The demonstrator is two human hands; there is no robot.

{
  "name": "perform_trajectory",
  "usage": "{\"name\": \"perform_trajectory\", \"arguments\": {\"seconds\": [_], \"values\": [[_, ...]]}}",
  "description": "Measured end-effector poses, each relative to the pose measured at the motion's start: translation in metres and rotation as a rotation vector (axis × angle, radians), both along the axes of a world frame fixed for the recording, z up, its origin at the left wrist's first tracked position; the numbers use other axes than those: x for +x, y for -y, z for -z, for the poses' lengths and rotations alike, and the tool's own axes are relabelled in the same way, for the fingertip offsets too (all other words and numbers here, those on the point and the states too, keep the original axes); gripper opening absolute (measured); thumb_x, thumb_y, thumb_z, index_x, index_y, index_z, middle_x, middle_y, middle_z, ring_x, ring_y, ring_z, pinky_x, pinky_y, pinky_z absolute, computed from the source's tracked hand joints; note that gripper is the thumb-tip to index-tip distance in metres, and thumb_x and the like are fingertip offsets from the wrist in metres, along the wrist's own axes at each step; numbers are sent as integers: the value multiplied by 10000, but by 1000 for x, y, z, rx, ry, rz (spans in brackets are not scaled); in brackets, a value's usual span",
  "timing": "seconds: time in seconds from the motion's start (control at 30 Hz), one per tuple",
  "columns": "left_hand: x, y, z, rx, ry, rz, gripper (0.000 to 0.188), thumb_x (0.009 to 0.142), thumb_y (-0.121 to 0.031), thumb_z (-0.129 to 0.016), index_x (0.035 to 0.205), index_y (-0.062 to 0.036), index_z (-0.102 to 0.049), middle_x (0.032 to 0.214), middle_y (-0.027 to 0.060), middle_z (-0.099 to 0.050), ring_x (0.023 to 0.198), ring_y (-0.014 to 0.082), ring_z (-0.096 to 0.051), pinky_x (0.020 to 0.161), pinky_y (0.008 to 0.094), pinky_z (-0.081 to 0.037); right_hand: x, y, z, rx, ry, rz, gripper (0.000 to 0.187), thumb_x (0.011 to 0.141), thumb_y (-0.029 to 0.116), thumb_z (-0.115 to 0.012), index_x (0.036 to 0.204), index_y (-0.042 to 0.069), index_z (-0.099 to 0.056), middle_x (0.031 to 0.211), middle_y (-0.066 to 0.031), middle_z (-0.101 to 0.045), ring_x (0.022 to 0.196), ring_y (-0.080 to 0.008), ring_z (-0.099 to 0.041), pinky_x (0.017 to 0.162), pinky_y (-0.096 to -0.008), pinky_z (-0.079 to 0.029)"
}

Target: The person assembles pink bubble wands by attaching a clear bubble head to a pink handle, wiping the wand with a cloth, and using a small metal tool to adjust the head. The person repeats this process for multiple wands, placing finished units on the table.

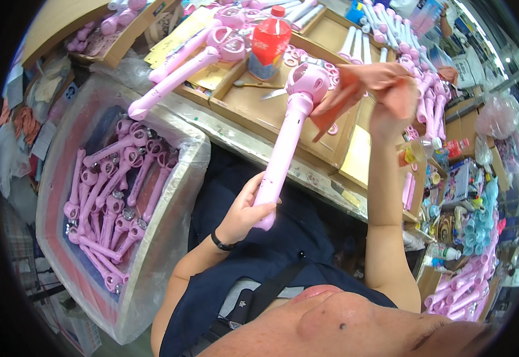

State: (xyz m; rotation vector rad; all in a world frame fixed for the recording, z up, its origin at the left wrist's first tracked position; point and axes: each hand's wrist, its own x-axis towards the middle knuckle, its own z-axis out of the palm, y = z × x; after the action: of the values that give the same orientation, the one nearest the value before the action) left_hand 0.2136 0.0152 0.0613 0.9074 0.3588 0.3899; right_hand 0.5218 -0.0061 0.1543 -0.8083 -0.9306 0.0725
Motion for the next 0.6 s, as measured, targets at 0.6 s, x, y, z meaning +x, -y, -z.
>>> {"name": "perform_trajectory", "arguments": {"seconds": [0.6], "values": [[9,20,25,823,-215,-151,758,728,-81,-643,1394,30,-298,1304,153,-461,1184,208,-473,993,310,-372,-103,-20,73,-527,-759,-255,224,893,268,-610,920,49,-568,774,-32,-585,664,-117,-562,564,-251,-478]]}}
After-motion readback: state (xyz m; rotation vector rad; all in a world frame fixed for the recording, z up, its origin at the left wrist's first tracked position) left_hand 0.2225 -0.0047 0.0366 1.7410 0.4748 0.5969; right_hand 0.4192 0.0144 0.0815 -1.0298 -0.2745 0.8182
